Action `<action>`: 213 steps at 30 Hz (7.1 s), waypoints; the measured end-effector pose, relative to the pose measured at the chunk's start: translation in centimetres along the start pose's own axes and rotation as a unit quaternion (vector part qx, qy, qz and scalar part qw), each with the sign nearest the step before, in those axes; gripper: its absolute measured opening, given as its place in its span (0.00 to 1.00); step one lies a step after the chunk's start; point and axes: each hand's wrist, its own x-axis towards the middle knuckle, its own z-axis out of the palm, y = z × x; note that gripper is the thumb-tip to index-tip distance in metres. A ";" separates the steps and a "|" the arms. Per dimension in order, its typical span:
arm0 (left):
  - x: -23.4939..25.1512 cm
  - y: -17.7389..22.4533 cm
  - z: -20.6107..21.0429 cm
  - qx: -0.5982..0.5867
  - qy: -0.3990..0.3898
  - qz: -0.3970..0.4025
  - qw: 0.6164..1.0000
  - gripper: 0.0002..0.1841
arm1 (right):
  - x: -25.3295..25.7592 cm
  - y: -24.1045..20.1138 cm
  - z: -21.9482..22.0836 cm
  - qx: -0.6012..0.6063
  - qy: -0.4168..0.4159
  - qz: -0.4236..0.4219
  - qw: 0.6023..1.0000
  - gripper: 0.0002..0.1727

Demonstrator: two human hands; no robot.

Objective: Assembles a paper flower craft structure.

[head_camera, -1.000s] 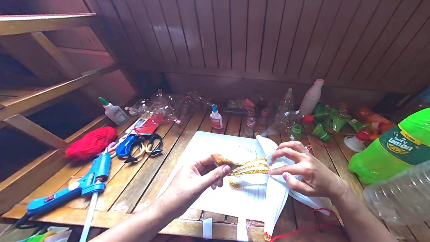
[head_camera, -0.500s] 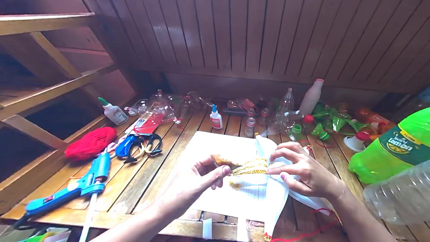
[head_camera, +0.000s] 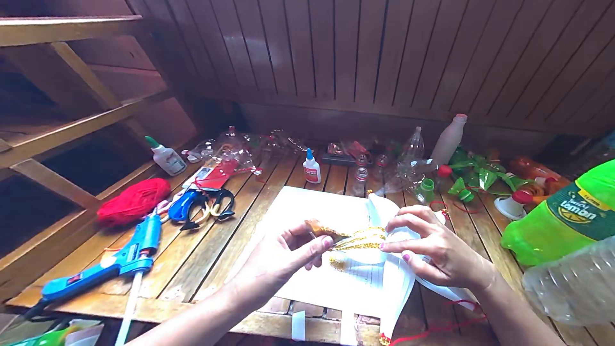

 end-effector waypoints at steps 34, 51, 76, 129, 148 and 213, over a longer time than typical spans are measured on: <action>0.0 0.4 -0.1 -0.009 -0.004 0.004 1.000 0.05 | 0.1 -0.6 -0.4 0.002 -0.021 0.018 1.000 0.31; 0.1 0.3 -0.3 -0.008 -0.017 -0.001 1.000 0.05 | -0.1 -0.7 0.0 -0.069 -0.056 0.005 0.996 0.33; 0.1 0.3 -0.3 -0.012 -0.009 -0.002 1.000 0.05 | -0.3 -0.4 -1.0 -0.027 -0.016 0.001 1.000 0.37; 0.1 0.2 -0.4 -0.015 -0.004 0.004 1.000 0.04 | -0.4 -0.3 -1.3 -0.024 -0.030 0.015 0.999 0.37; 0.0 0.2 -0.4 -0.012 -0.008 0.009 1.000 0.04 | -0.4 -0.1 -1.2 -0.020 -0.028 0.025 0.999 0.37; 0.0 0.9 -0.6 -0.017 -0.014 0.001 1.000 0.04 | 0.0 -0.8 -0.1 -0.049 -0.049 0.007 0.998 0.35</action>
